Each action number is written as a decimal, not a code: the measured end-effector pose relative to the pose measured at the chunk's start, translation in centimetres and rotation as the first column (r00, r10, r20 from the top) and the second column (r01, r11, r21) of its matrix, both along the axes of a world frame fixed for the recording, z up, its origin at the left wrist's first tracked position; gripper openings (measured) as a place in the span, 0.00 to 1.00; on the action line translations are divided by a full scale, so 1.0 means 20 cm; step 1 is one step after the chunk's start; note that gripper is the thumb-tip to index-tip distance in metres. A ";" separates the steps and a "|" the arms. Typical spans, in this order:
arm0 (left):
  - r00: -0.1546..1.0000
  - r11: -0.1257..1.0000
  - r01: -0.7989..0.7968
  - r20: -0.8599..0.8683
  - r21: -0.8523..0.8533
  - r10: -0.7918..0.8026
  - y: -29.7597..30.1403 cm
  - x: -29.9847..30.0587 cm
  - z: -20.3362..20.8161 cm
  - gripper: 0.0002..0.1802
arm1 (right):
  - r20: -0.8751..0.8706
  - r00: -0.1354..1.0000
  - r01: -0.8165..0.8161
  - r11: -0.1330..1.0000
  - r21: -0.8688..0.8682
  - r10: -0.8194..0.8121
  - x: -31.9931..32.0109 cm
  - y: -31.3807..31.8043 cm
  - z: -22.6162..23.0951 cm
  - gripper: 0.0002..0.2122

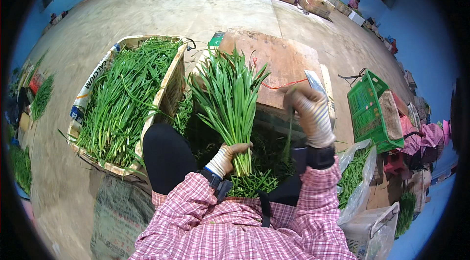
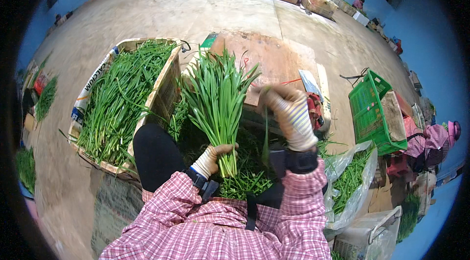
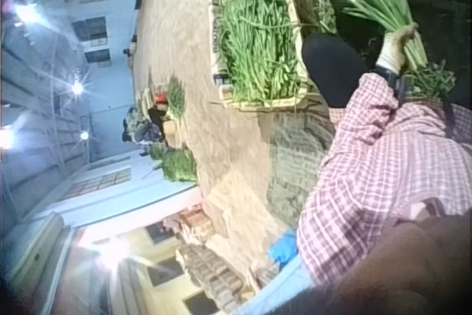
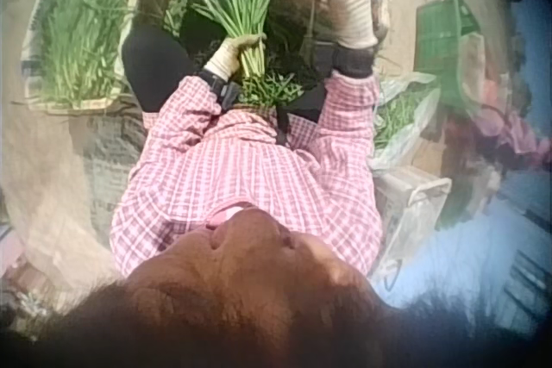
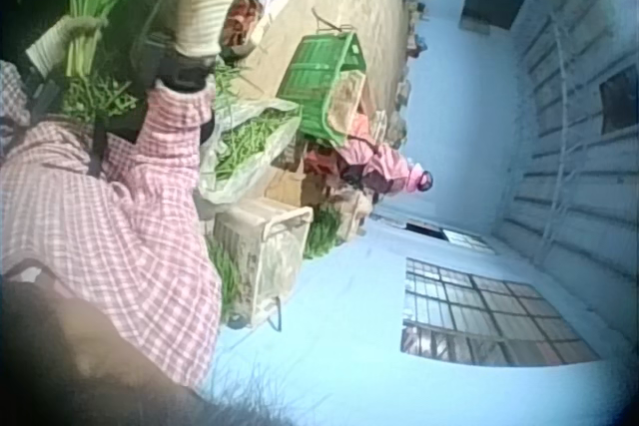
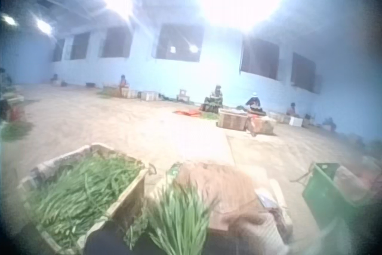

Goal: The person gathers a bunch of chives by hand, secures them with a red tie, and trims the ends with a knife before placing the bundle into a crate and repeating the process.

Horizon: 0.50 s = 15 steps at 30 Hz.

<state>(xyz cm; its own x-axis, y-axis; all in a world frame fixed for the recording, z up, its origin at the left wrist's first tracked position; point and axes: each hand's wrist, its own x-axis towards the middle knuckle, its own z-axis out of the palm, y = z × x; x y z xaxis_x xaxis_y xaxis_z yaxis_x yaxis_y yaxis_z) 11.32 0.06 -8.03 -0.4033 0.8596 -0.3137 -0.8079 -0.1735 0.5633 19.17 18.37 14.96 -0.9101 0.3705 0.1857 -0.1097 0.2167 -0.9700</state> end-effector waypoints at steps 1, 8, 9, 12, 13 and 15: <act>1.000 1.000 -0.007 -0.001 0.000 0.007 -0.01 0.00 0.01 0.21 | 0.272 0.961 -0.108 0.976 0.190 0.053 0.03 0.01 0.05 0.14; 0.977 0.980 0.074 0.184 0.186 -0.109 0.00 0.00 -0.05 0.24 | 0.289 0.948 0.033 0.947 0.320 -0.131 -0.25 -0.07 -0.38 0.12; 0.977 0.978 0.083 0.180 0.190 -0.118 0.01 0.00 -0.04 0.24 | 0.273 0.949 0.049 0.928 0.371 -0.159 -0.31 -0.05 -0.42 0.12; 0.947 0.980 0.120 0.278 0.160 -0.161 0.00 0.01 -0.06 0.23 | 0.396 0.895 0.119 0.966 0.228 -0.204 -0.39 0.00 -0.52 0.12; 0.944 0.979 0.125 0.283 0.163 -0.168 0.02 0.01 -0.08 0.23 | 0.229 0.911 0.182 0.832 0.524 -0.343 -0.41 0.10 -0.63 0.12; 0.934 0.971 0.100 0.315 0.219 -0.167 0.01 0.00 -0.09 0.23 | 0.047 0.878 0.315 0.648 0.694 -0.477 -0.37 0.10 -0.62 0.11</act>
